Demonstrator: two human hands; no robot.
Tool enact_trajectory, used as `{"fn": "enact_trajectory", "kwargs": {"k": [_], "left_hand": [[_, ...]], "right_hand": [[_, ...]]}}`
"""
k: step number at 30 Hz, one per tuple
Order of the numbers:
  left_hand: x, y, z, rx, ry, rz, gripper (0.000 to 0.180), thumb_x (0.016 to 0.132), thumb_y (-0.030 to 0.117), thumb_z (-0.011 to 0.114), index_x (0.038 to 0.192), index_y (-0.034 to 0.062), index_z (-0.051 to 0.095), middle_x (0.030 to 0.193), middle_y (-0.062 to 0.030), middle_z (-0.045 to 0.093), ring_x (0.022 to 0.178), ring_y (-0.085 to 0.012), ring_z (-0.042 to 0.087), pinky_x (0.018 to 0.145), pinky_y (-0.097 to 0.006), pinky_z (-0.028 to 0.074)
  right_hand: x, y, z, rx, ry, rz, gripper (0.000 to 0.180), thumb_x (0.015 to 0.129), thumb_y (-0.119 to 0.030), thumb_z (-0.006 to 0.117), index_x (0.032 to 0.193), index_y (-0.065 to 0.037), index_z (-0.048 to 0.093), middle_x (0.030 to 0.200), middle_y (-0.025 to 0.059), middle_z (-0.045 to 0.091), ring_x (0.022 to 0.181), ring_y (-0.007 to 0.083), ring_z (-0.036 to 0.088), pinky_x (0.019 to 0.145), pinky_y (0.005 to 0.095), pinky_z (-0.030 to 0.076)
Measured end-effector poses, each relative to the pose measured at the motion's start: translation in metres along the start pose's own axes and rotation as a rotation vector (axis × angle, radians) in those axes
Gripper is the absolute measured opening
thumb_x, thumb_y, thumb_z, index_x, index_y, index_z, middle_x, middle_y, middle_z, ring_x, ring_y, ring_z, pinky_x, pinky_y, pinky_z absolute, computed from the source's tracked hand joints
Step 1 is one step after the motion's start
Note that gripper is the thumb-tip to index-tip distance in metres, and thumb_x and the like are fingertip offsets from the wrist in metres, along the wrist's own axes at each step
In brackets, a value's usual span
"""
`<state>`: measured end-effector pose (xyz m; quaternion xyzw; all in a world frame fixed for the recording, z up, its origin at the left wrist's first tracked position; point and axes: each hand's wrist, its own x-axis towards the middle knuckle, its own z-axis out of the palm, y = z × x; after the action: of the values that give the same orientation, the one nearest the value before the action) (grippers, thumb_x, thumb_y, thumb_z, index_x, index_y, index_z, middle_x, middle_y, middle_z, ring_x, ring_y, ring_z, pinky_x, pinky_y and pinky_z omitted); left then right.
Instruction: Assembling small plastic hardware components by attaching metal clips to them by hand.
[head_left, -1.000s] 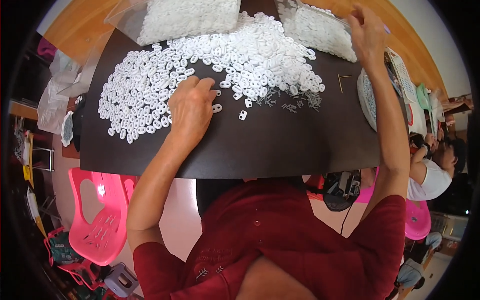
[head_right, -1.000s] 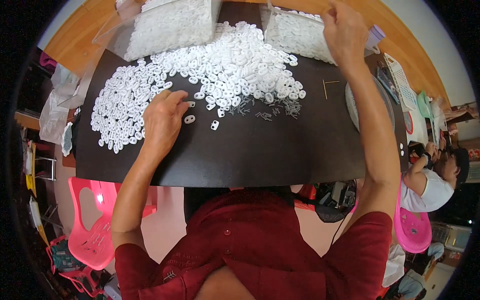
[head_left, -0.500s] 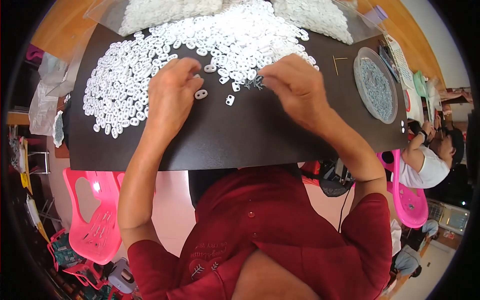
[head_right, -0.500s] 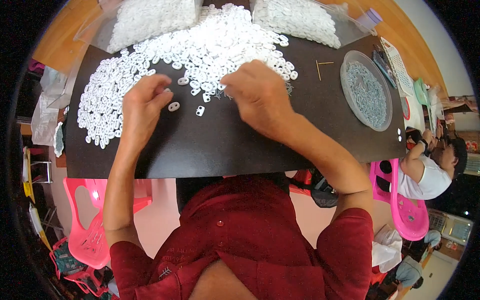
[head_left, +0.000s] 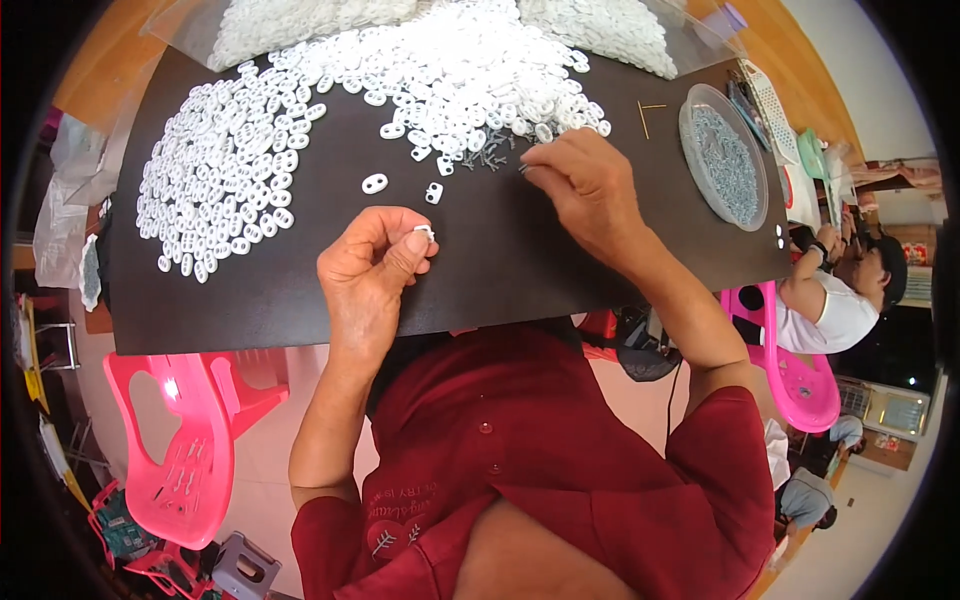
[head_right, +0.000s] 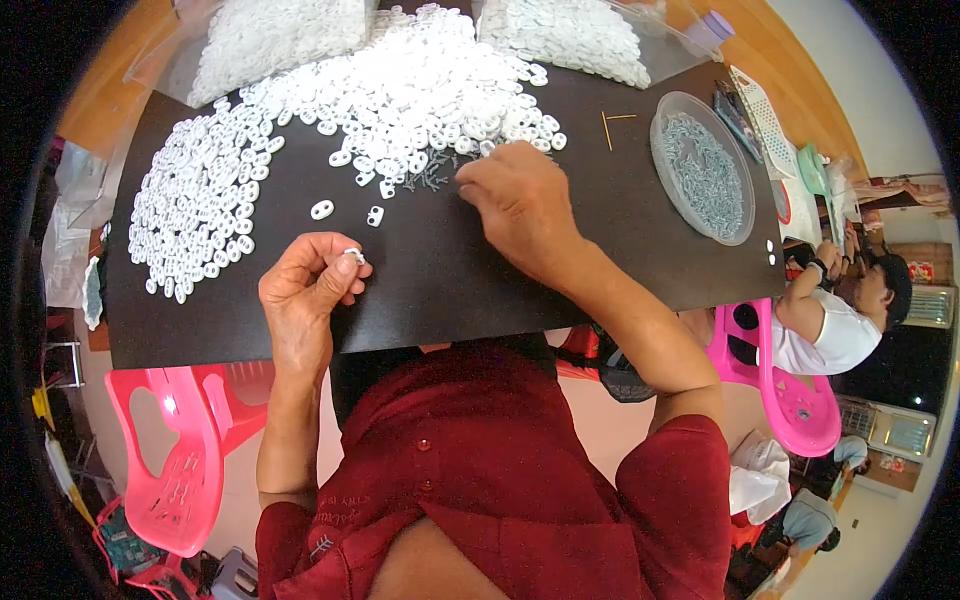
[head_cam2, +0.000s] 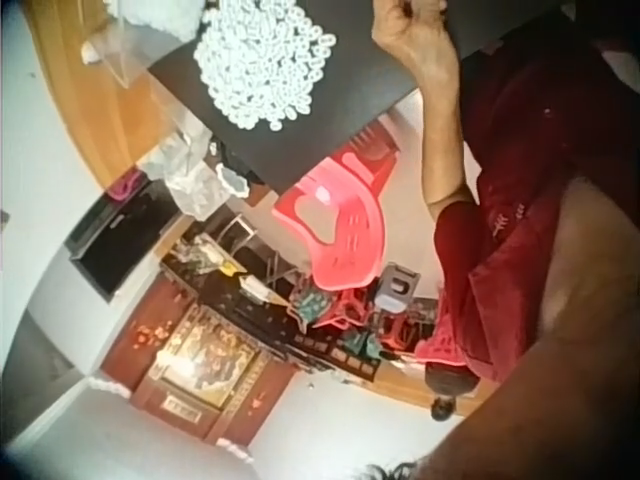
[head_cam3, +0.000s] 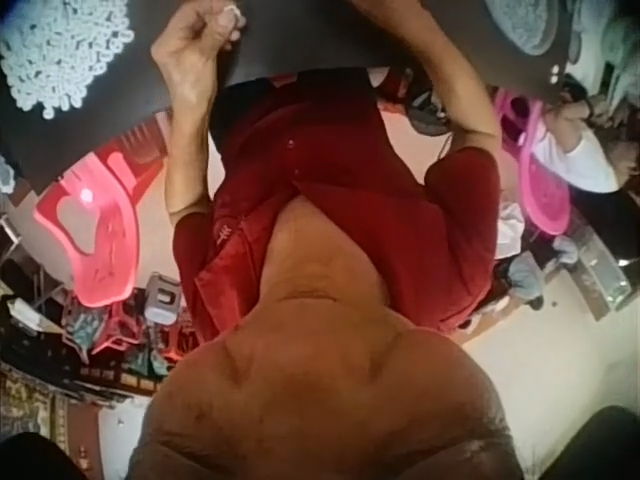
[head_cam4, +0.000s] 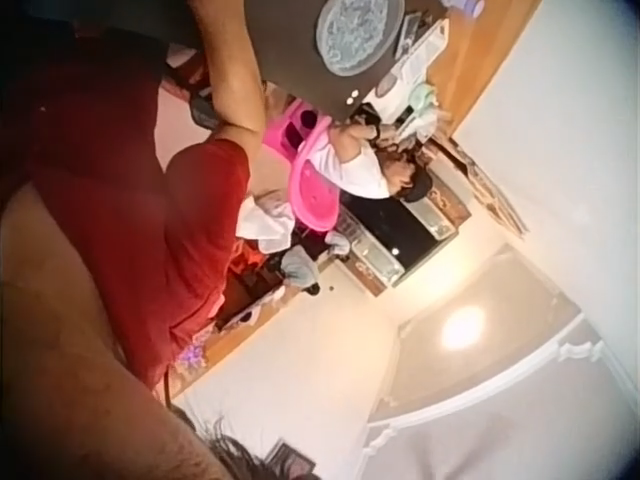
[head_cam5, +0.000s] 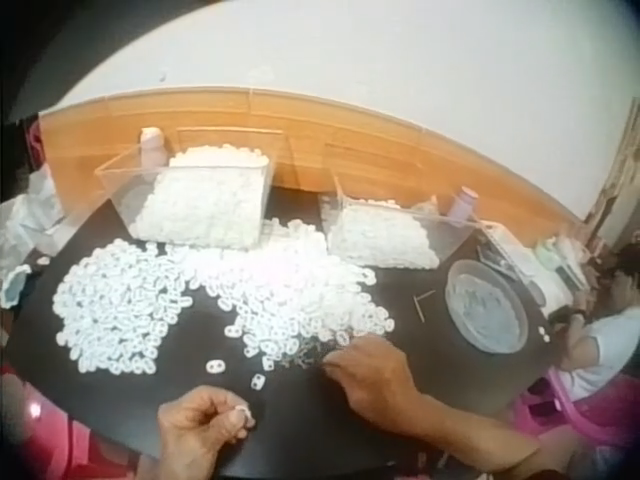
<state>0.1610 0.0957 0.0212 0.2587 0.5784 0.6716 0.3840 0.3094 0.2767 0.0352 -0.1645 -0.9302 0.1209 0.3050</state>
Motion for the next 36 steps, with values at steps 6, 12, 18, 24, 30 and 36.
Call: {"fn": "enact_trajectory", "kwargs": {"k": [6, 12, 18, 24, 30, 36], "left_hand": [[-0.004, -0.007, 0.001, 0.027, 0.002, 0.073, 0.011, 0.087, 0.009, 0.062, 0.091, -0.0002, 0.060, 0.077, -0.0042, 0.062, 0.064, -0.0070, 0.053, 0.057, -0.018, 0.042], [-0.006, -0.009, -0.001, -0.043, -0.008, 0.088, 0.010, 0.088, 0.010, 0.061, 0.091, 0.0005, 0.060, 0.076, -0.0012, 0.060, 0.066, -0.0048, 0.051, 0.059, -0.018, 0.042], [-0.004, -0.008, -0.001, -0.015, -0.013, 0.086, 0.010, 0.088, 0.010, 0.061, 0.091, 0.0003, 0.060, 0.076, -0.0011, 0.060, 0.066, -0.0049, 0.051, 0.060, -0.018, 0.042], [-0.004, -0.010, 0.000, -0.049, -0.015, 0.091, 0.010, 0.088, 0.010, 0.061, 0.091, 0.0001, 0.060, 0.077, -0.0010, 0.060, 0.067, -0.0047, 0.051, 0.061, -0.018, 0.042], [-0.006, -0.009, -0.001, -0.041, -0.006, 0.088, 0.010, 0.088, 0.009, 0.061, 0.092, -0.0002, 0.060, 0.076, -0.0007, 0.059, 0.067, -0.0045, 0.051, 0.060, -0.017, 0.042], [0.000, -0.001, 0.007, 0.003, 0.080, 0.109, 0.009, 0.088, 0.008, 0.060, 0.093, 0.0003, 0.062, 0.073, 0.0015, 0.057, 0.063, -0.0033, 0.048, 0.055, -0.017, 0.039]], "right_hand": [[0.014, -0.010, 0.031, -0.062, -0.022, -0.095, 0.009, 0.071, -0.003, 0.068, 0.078, -0.008, 0.064, 0.073, 0.0061, 0.055, 0.072, 0.0247, 0.054, 0.061, 0.0357, 0.044], [0.016, -0.006, 0.023, -0.119, -0.084, -0.120, 0.011, 0.071, -0.003, 0.068, 0.079, -0.009, 0.065, 0.072, 0.0058, 0.054, 0.073, 0.0255, 0.054, 0.062, 0.0353, 0.044], [0.011, -0.015, 0.022, 0.001, -0.066, -0.071, 0.011, 0.070, -0.003, 0.069, 0.078, -0.008, 0.064, 0.072, 0.0061, 0.054, 0.074, 0.0260, 0.054, 0.063, 0.0353, 0.044], [0.013, -0.019, 0.036, -0.065, -0.120, -0.103, 0.010, 0.070, -0.004, 0.068, 0.076, -0.007, 0.061, 0.076, 0.0066, 0.054, 0.077, 0.0256, 0.053, 0.064, 0.0358, 0.043], [0.016, -0.020, 0.039, 0.061, -0.102, -0.082, 0.008, 0.072, -0.005, 0.066, 0.073, -0.005, 0.058, 0.070, 0.0066, 0.053, 0.070, 0.0234, 0.052, 0.061, 0.0346, 0.043], [0.023, -0.038, 0.012, 0.624, -0.333, 0.484, 0.012, 0.079, -0.012, 0.066, 0.082, -0.001, 0.064, 0.071, -0.0007, 0.059, 0.066, 0.0062, 0.052, 0.060, 0.0216, 0.042]]}}
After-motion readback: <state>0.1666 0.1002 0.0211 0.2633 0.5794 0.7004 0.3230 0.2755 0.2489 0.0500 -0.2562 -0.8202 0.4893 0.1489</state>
